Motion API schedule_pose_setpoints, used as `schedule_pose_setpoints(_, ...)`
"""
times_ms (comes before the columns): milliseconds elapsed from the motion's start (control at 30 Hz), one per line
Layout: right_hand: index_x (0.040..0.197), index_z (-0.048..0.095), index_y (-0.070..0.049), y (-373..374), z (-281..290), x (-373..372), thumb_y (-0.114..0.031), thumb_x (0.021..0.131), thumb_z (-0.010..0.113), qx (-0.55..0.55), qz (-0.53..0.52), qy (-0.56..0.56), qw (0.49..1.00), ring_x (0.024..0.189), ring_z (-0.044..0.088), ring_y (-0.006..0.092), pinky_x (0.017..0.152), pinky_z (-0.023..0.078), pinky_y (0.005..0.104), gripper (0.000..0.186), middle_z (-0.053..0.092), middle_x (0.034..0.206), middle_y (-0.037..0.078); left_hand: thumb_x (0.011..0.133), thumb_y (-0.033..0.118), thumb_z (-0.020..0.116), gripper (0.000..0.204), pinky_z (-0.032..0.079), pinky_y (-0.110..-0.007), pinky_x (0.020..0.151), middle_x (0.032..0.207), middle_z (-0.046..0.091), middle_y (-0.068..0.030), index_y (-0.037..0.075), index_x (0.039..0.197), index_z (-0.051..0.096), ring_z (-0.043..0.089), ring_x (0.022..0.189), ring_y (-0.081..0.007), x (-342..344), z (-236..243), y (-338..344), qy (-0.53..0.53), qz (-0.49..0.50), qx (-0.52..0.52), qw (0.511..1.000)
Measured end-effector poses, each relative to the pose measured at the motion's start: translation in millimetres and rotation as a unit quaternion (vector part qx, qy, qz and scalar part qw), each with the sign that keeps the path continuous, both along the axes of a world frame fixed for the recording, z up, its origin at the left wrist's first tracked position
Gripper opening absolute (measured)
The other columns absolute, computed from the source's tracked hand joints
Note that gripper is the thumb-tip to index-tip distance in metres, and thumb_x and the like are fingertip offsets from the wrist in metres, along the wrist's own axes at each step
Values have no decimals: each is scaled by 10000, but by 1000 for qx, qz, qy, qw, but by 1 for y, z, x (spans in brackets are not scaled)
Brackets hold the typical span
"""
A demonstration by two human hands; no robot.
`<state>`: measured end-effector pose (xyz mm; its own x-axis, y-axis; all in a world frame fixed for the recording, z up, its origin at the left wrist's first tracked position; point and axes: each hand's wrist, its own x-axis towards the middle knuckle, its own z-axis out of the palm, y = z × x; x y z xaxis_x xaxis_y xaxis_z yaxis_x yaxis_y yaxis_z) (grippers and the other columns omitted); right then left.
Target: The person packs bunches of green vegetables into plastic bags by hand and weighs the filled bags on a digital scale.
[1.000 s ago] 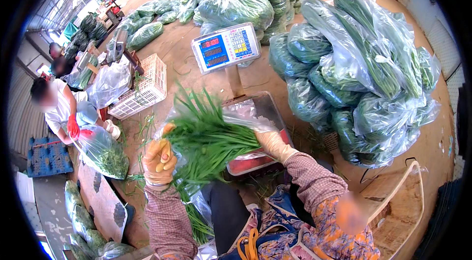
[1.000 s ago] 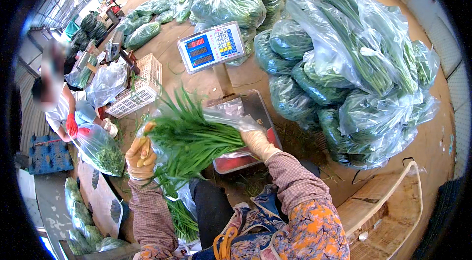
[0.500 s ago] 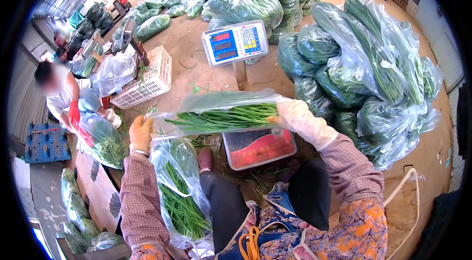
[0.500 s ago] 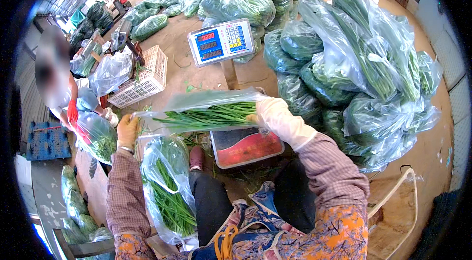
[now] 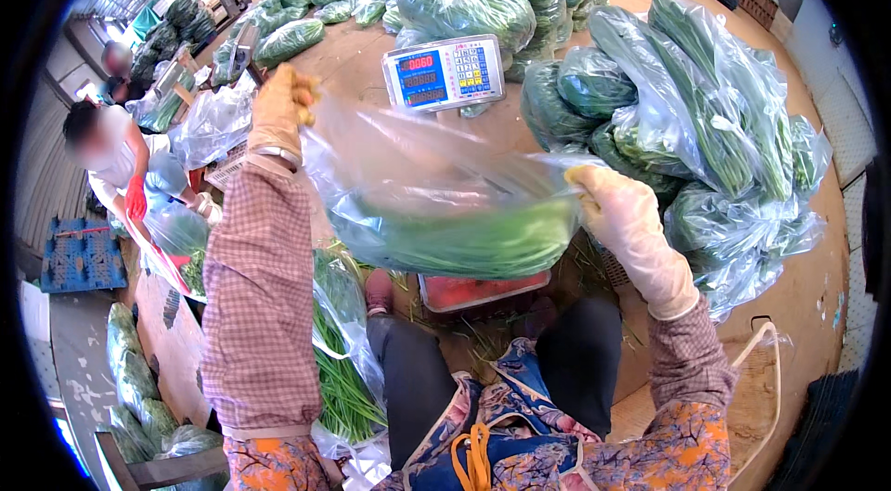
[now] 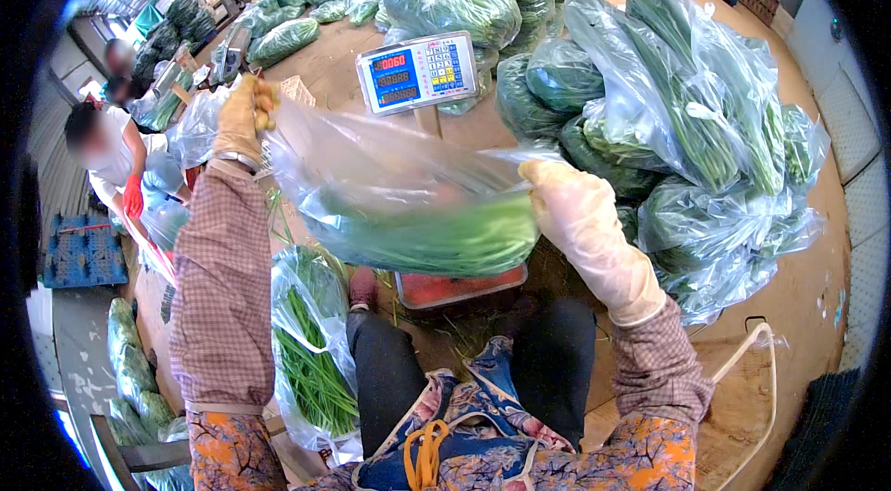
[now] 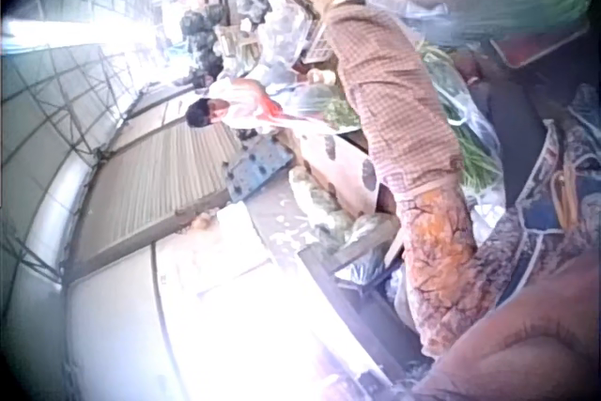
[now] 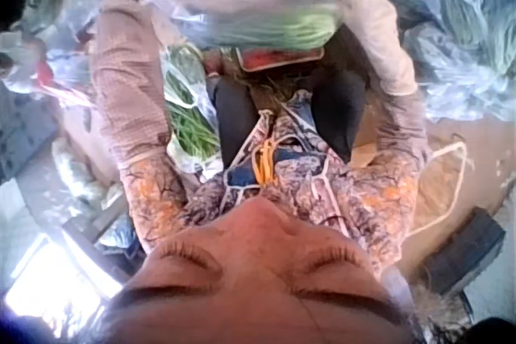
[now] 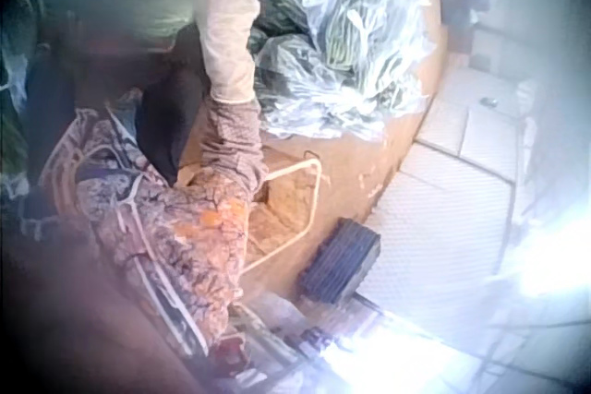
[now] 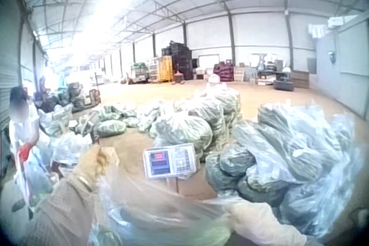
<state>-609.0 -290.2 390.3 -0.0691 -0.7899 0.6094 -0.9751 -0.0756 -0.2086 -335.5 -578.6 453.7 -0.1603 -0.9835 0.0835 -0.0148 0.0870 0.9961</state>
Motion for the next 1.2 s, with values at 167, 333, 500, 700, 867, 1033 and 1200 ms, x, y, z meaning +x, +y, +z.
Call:
schedule_pose_setpoints(167,955,594,-83,41,-23,1,-60,689,643,75,-52,-51,995,703,617,295,602,501,359,272,622,776,136,878,301,503,296,342,-191,434,637,525,-6,33,960,598,421,466,-60,-6,23,59,13,-165,-47,985)
schedule_pose_setpoints(333,1045,572,-84,79,-65,1,-36,690,650,155,9,-144,977,775,598,260,680,491,328,366,612,874,104,856,221,542,250,363,-177,493,706,573,-3,46,1027,592,477,548,-51,54,-64,104,-113,-183,109,970)
schedule_pose_setpoints(500,1240,451,-52,96,-69,15,-42,669,704,6,-38,-274,961,998,529,259,870,422,330,624,556,1123,114,833,184,585,212,416,-204,655,789,612,-13,16,958,621,544,716,-79,118,-133,146,-84,-181,89,976)
schedule_pose_setpoints(700,1379,154,6,89,-111,30,-221,652,772,-31,-120,-317,940,1183,402,346,989,325,390,981,365,1304,256,785,104,652,175,430,-220,723,848,610,-10,13,933,627,541,786,-81,114,-163,175,-34,-23,64,997)
schedule_pose_setpoints(867,1385,116,10,61,-146,33,-237,704,752,51,-124,-438,889,1164,413,231,973,334,323,963,368,1313,182,785,154,647,205,428,-218,678,846,613,-21,12,931,625,535,752,-72,110,-183,167,-143,3,31,989)
schedule_pose_setpoints(1033,1155,501,51,50,-140,44,-243,781,672,103,-33,-592,799,891,574,170,820,434,287,506,615,984,105,802,179,626,194,442,-225,658,806,629,-36,30,927,629,566,706,-101,107,-176,170,-99,-8,80,992)
schedule_pose_setpoints(1200,1011,606,-11,69,-113,64,-204,836,603,126,168,-731,649,853,575,116,804,435,250,262,642,937,44,848,219,584,218,445,-228,634,802,630,-41,44,974,614,573,647,-106,42,-103,218,54,-213,134,966)
